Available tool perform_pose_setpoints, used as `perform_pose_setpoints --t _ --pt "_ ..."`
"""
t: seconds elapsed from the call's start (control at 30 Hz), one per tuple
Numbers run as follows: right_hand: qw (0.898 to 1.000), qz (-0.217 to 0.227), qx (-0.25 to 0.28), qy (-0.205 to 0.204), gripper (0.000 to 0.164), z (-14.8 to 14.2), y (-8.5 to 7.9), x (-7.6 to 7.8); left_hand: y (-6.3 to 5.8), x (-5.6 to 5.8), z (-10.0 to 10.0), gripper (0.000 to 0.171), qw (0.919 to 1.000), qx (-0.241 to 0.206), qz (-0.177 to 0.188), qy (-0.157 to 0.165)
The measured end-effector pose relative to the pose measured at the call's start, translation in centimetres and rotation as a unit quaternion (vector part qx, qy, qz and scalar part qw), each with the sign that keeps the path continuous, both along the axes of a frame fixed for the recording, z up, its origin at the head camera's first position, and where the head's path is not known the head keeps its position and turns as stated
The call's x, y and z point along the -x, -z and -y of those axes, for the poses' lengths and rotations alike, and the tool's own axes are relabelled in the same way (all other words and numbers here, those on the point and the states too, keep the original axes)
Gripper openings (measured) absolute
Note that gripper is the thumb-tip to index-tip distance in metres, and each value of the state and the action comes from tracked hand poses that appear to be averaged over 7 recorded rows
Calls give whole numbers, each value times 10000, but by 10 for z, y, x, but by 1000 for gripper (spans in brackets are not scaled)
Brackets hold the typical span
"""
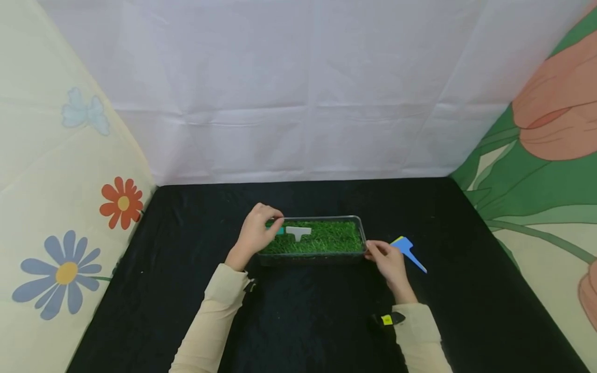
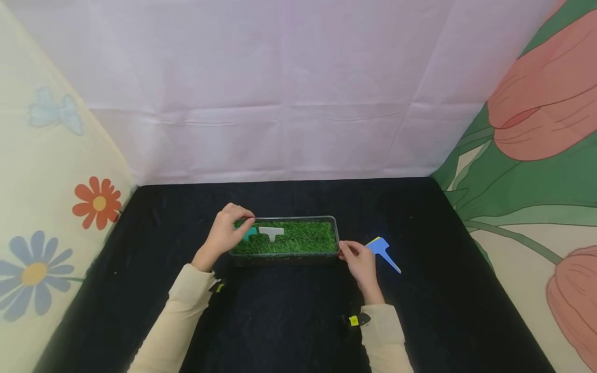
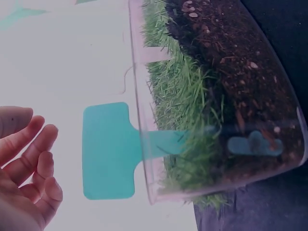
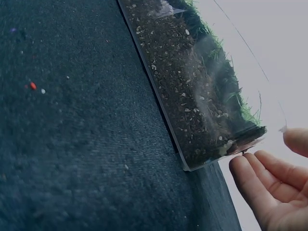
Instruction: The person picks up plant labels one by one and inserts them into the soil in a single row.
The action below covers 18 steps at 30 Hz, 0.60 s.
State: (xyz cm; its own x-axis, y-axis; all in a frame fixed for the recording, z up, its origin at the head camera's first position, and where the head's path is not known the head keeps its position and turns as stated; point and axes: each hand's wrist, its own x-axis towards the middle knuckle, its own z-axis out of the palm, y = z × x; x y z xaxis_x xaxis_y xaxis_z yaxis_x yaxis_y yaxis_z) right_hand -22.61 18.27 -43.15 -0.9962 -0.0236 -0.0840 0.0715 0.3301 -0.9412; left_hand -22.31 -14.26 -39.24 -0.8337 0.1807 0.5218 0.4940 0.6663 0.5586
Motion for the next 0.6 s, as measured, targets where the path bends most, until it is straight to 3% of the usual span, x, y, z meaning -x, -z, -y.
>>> perform_pose_setpoints --t 0.27,0.43,0.6 --pt "9999 -143 59 14 36 -3 -2 0 9 -7 10 7 9951 -747 -570 -317" --pt "9997 -180 144 32 35 -4 -3 0 18 -13 15 6 9844 -1295 -958 -713" --pt "9997 -212 92 75 33 -4 -4 0 28 -19 21 5 9718 -1848 -897 -1154"
